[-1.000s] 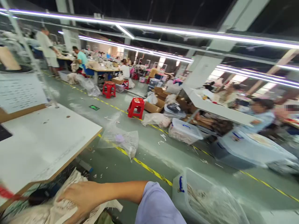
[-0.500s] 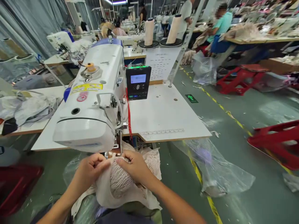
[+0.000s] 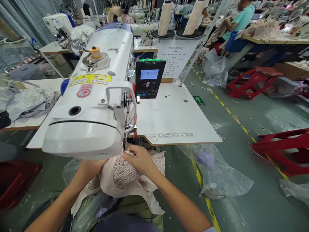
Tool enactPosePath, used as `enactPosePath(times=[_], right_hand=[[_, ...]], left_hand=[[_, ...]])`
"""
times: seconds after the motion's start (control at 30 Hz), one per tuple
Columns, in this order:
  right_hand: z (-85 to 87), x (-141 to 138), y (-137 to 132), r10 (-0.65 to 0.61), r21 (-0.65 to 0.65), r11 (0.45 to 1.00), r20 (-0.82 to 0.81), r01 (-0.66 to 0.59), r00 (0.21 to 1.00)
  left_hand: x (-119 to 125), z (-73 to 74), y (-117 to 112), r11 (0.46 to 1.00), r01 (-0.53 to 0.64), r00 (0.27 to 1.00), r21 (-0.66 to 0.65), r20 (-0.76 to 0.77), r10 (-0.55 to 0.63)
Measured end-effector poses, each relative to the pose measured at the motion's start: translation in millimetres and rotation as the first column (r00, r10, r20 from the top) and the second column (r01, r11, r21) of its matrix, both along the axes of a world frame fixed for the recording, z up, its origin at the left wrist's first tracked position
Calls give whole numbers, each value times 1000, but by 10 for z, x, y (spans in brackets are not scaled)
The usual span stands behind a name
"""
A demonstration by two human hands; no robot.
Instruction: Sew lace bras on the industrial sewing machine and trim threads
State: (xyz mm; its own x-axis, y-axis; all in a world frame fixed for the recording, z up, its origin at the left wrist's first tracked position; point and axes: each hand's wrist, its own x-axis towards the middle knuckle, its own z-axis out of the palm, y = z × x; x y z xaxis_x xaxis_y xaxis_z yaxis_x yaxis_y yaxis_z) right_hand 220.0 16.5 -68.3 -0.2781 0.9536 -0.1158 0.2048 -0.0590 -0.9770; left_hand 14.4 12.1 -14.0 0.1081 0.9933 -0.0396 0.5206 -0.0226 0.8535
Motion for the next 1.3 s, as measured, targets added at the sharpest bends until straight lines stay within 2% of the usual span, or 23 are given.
enactPosePath(times=[0.1, 0.2, 0.27, 0.33, 0.4, 0.47, 0.53, 0.57, 0.6, 0.73, 0.83, 0.9, 1.0, 1.1, 1.17, 1.23, 1.3], right_hand=[[-10, 17, 27, 14, -19, 1000, -22, -14, 1000], [-94, 44, 21, 2, -41, 999, -51, -4, 999], [-213, 56, -38, -37, -78, 996, -81, 31, 996], [-372, 55, -158, -69, -141, 989, -179, 43, 981], [-542, 47, -327, -35, -228, 972, -340, -47, 940], [-689, 45, -511, 61, -308, 923, -478, -232, 876], [-799, 62, -674, 148, -384, 831, -546, -403, 825], [-840, 80, -740, 153, -419, 795, -562, -439, 813], [-873, 102, -795, 127, -455, 773, -572, -442, 811], [-938, 210, -925, -108, -586, 741, -586, -328, 803], [-908, 263, -963, -160, -636, 704, -577, -317, 801], [-852, 293, -975, -177, -640, 715, -555, -281, 813], [-721, 371, -981, -152, -573, 789, -531, -221, 833], [-544, 502, -981, -8, -429, 866, -524, -256, 852], [-407, 592, -977, 104, -319, 904, -479, -283, 872], [-249, 647, -965, 187, -192, 941, -387, -277, 903], [-57, 647, -942, 263, -35, 959, -272, -283, 926]], left_hand=[[-2, 3, -3, 1000, -4, 1000, -14, -12, 4], [-15, -38, -17, 1000, 14, 999, 11, -33, -14], [-41, -74, -26, 1000, 14, 998, 8, -61, -14], [-80, -103, -30, 1000, 3, 995, -11, -95, -4], [-120, -113, -27, 1000, -9, 992, -23, -126, 6], [-149, -101, -19, 1000, -10, 990, -25, -144, 7], [-162, -78, -11, 1000, -9, 989, -18, -150, 6], [-165, -67, -9, 1000, -6, 989, -15, -147, 3], [-166, -61, -9, 1000, -2, 990, -14, -143, 0], [-177, -87, -20, 1000, -14, 988, -12, -153, 12], [-180, -127, -39, 1000, -14, 981, -6, -192, 13], [-176, -138, -54, 1000, -14, 977, -15, -215, 10], [-182, -133, -76, 999, -22, 974, -35, -225, 13], [-219, -132, -124, 1000, 2, 974, -8, -227, -4], [-232, -124, -204, 998, 1, 968, 64, -250, 15], [-198, -82, -338, 978, 7, 964, 210, -261, 49], [-97, 9, -509, 911, 117, 970, 395, -241, -20]])
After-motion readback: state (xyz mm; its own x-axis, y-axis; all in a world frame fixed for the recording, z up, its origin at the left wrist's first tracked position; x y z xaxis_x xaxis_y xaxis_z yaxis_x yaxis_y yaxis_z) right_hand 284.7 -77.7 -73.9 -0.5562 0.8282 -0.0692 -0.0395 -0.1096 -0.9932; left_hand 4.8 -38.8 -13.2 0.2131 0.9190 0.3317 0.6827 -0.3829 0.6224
